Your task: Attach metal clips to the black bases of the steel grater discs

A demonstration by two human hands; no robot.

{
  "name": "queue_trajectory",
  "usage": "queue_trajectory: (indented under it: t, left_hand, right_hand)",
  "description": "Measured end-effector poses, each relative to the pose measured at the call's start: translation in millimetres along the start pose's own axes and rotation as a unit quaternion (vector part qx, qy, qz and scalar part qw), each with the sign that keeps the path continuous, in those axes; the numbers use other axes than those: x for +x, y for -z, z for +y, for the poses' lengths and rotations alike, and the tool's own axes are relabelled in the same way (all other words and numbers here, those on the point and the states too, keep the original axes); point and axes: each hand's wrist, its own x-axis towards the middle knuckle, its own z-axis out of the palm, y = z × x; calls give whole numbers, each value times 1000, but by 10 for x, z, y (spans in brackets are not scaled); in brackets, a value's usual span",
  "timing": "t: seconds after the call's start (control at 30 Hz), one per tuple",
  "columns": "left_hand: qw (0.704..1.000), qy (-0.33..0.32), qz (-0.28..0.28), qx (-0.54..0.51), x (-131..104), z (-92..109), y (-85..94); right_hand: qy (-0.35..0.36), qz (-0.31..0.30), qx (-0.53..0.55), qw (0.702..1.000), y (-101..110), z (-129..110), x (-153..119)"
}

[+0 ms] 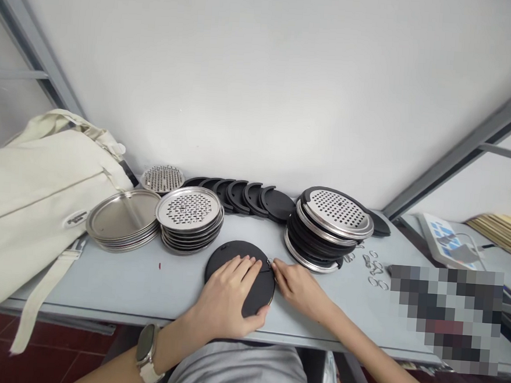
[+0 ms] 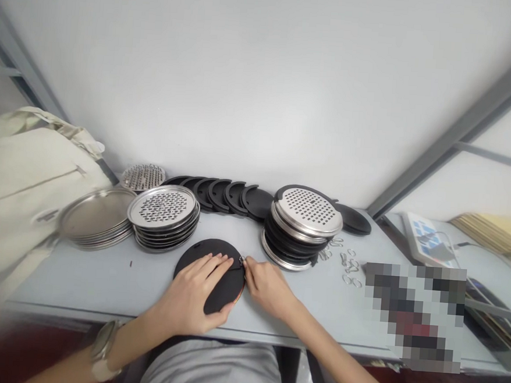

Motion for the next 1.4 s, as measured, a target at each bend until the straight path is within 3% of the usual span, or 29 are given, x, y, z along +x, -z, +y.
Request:
queue_trajectory:
  t: [0.53,0.73,0.93,1.27,1.4]
  left_hand:
    - [1000,-2,7,-9,-13,-4,-4]
    - [1000,-13,5,-1,-18,-28,8]
    - [1000,-17,-5,11,-29,-38,32]
    - [1000,-19,-5,1,-36,-45,32]
    - [1000,-22,-6,8,-33,-38,46]
  right_hand:
    - [-33,7,84,996,9,-46,-22]
    - [-63,96,182,977,-110,-76,-96]
    - [-87,159,276,944,-76,-87,-111]
    - [-71,199,241,947,-102,-57,-113]
    - [-78,175,220,956,-153,-55,-65]
